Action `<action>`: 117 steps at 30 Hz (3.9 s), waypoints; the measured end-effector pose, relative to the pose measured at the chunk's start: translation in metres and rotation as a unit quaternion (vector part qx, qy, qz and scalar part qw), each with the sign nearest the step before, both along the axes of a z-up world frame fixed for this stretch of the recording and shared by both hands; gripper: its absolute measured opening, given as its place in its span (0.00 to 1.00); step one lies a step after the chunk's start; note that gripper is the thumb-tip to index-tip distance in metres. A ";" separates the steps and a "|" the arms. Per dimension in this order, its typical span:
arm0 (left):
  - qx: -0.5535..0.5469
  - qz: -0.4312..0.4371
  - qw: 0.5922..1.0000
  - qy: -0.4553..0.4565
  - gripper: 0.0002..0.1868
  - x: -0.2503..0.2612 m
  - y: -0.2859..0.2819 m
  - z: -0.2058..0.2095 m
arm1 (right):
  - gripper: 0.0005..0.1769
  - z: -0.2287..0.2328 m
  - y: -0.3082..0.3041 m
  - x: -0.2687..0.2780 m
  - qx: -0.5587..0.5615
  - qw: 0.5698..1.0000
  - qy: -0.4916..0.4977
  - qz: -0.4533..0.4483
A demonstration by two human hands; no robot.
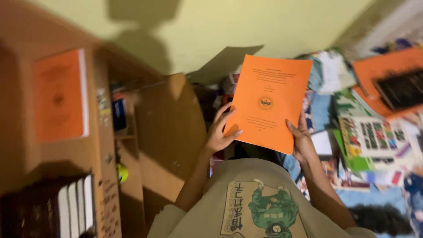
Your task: The person uses a duster to clean several books and folders on a bed, places them onto a bookshelf, and then folds a shirt on the bed.
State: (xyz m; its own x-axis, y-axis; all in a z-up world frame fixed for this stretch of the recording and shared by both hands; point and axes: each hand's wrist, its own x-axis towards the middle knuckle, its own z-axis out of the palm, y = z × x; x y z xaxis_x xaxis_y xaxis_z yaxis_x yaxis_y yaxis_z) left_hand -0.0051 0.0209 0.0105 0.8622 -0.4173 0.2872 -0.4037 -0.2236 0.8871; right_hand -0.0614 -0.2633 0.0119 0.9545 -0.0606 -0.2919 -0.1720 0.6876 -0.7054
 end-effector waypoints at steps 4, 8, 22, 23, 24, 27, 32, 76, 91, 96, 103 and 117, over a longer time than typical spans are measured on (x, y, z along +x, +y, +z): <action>0.024 0.072 0.997 0.002 0.36 -0.021 0.036 0.017 | 0.44 0.011 0.031 0.031 -0.040 0.996 -0.010 0.079; 0.071 0.153 0.986 -0.016 0.37 -0.043 0.062 0.028 | 0.44 0.017 0.058 0.061 -0.046 0.985 -0.033 0.162; 0.163 0.516 0.831 -0.127 0.30 -0.081 0.095 0.078 | 0.45 0.053 0.186 0.199 -0.005 0.882 -0.129 0.453; 0.179 0.531 0.816 -0.143 0.30 -0.079 0.093 0.078 | 0.45 0.056 0.197 0.207 -0.011 0.875 -0.136 0.465; 0.196 0.545 0.799 -0.159 0.29 -0.078 0.090 0.077 | 0.46 0.059 0.206 0.213 -0.017 0.867 -0.143 0.476; 0.263 0.561 0.753 -0.222 0.34 -0.060 0.081 0.068 | 0.45 0.067 0.234 0.225 0.024 0.849 -0.152 0.505; 0.352 0.610 0.678 -0.210 0.30 -0.055 0.057 0.064 | 0.45 0.077 0.273 0.223 0.016 0.850 -0.138 0.508; 0.399 0.646 0.625 -0.182 0.31 -0.009 0.242 0.090 | 0.31 0.101 0.442 0.296 -0.426 0.553 -0.703 0.135; 0.407 0.690 0.581 -0.144 0.30 0.016 0.255 0.079 | 0.31 0.084 0.487 0.350 -0.376 0.503 -0.739 0.247; 0.373 0.706 0.583 -0.147 0.28 0.021 0.257 0.084 | 0.32 0.092 0.497 0.352 -0.388 0.483 -0.743 0.253; 0.346 0.753 0.541 -0.146 0.19 0.035 0.258 0.088 | 0.33 0.096 0.504 0.354 -0.382 0.473 -0.752 0.255; 0.248 0.818 0.504 -0.122 0.08 0.043 0.267 0.094 | 0.38 0.097 0.513 0.353 -0.382 0.449 -0.759 0.276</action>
